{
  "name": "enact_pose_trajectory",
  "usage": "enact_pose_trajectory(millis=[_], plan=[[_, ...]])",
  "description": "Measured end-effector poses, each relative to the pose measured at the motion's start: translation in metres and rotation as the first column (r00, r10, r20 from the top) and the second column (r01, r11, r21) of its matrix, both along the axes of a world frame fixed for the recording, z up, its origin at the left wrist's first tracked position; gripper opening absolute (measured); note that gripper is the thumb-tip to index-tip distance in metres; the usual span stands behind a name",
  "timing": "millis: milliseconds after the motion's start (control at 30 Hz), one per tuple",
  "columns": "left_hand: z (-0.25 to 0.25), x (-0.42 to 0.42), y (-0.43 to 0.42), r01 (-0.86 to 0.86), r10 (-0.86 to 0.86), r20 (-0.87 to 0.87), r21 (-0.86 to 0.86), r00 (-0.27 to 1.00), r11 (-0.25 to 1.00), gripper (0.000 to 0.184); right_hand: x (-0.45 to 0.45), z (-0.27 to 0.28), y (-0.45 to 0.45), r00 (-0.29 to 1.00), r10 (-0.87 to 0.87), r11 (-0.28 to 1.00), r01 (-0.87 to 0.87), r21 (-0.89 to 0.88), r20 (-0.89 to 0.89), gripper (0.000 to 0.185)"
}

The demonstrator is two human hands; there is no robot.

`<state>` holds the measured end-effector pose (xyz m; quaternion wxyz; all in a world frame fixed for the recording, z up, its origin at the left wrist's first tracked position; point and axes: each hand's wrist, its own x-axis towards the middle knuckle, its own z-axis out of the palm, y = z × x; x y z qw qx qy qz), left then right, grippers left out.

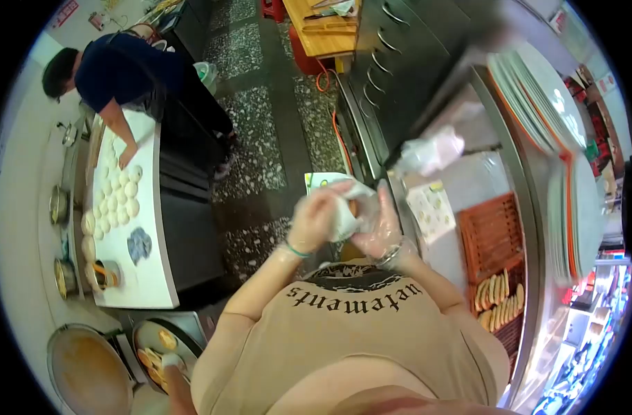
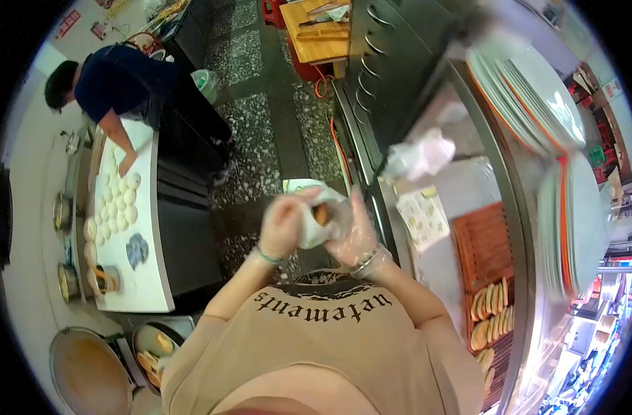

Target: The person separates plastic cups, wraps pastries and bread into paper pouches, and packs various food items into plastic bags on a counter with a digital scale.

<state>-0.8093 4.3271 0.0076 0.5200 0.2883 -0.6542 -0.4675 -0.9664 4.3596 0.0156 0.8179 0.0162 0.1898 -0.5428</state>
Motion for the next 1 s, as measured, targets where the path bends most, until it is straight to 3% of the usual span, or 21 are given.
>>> enact_pose_trajectory(millis=[33,67,133,167,200,233,267,367,400,433,500,533,567,633,667,700,767,833,900,1000], plan=[[-0.016,0.000,-0.035,0.083,-0.056,0.199,-0.133,0.978,0.988,0.021,0.016,0.001,-0.032,0.999,0.021,0.999,-0.022,-0.039,-0.045,0.063],[-0.016,0.003,-0.067,0.087,-0.058,0.208,-0.135,0.976,0.987,0.021,0.025,-0.008,-0.069,0.995,0.034,0.999,-0.035,-0.007,-0.093,0.064],[-0.007,0.008,-0.131,0.207,0.075,0.700,-0.310,0.710,0.928,0.058,0.036,-0.014,-0.144,0.997,0.053,0.998,-0.052,0.016,-0.064,0.064],[0.000,0.008,-0.167,0.205,0.075,0.701,-0.307,0.709,0.929,0.058,0.036,-0.018,-0.177,0.995,0.085,0.995,-0.082,0.057,-0.047,0.064],[0.009,0.012,-0.198,0.094,0.179,0.755,-0.303,0.631,0.948,0.066,0.042,-0.027,-0.213,0.985,0.120,0.992,-0.123,-0.021,-0.120,0.067],[0.015,0.019,-0.232,-0.015,0.277,0.801,-0.318,0.531,0.948,0.075,0.048,-0.038,-0.255,0.983,0.177,0.960,-0.182,-0.211,-0.042,0.069],[0.013,0.028,-0.271,-0.053,0.310,0.839,-0.321,0.448,0.945,0.082,0.055,-0.027,-0.300,0.975,0.218,0.954,-0.221,-0.204,-0.035,0.067],[0.027,0.080,-0.404,-0.153,0.391,0.860,-0.360,0.328,0.920,0.082,0.109,-0.013,-0.451,0.934,0.352,0.915,-0.358,-0.187,-0.069,0.063],[0.025,0.096,-0.433,-0.174,0.420,0.841,-0.383,0.342,0.907,0.083,0.122,-0.016,-0.488,0.892,0.452,0.883,-0.446,-0.143,0.004,0.050],[0.021,0.113,-0.462,-0.192,0.441,0.825,-0.397,0.354,0.897,0.083,0.131,-0.021,-0.520,0.897,0.443,0.890,-0.438,-0.125,0.010,0.050],[0.011,0.138,-0.520,-0.247,0.382,0.853,-0.308,0.356,0.919,0.086,0.148,-0.023,-0.590,0.732,0.546,0.760,-0.637,-0.127,-0.407,0.032],[-0.003,0.150,-0.554,-0.231,0.367,0.858,-0.299,0.359,0.926,0.085,0.169,-0.053,-0.625,0.776,0.585,0.801,-0.599,0.014,-0.235,0.020],[-0.018,0.164,-0.585,-0.216,0.342,0.869,-0.279,0.358,0.936,0.085,0.175,-0.059,-0.657,0.782,0.580,0.807,-0.590,0.029,-0.229,0.020],[-0.042,0.178,-0.665,-0.136,0.241,0.904,-0.205,0.352,0.969,0.084,0.181,-0.063,-0.725,0.682,0.390,0.841,-0.537,-0.062,-0.619,0.022],[-0.053,0.181,-0.708,-0.104,0.181,0.907,-0.153,0.380,0.983,0.084,0.191,-0.078,-0.763,0.835,0.459,0.887,-0.411,0.212,-0.302,0.023],[-0.062,0.180,-0.749,-0.064,0.149,0.885,-0.135,0.440,0.989,0.082,0.194,-0.086,-0.798,0.845,0.437,0.897,-0.387,0.213,-0.307,0.023],[-0.066,0.175,-0.821,0.076,0.073,0.856,-0.130,0.511,0.989,0.081,0.184,-0.098,-0.855,0.881,0.210,0.962,-0.110,0.248,-0.425,0.025],[-0.049,0.163,-0.891,0.232,-0.011,0.884,-0.111,0.468,0.966,0.080,0.158,-0.115,-0.921,0.942,-0.001,0.955,0.101,0.280,-0.335,0.028],[-0.037,0.152,-0.959,0.335,-0.084,0.832,-0.127,0.549,0.934,0.077,0.133,-0.104,-0.978,0.801,-0.323,0.890,0.438,0.125,-0.505,0.033],[-0.043,0.139,-1.059,0.439,-0.194,0.803,-0.092,0.563,0.894,0.075,0.089,-0.109,-1.071,0.628,-0.511,0.760,0.649,0.033,-0.587,0.036]])
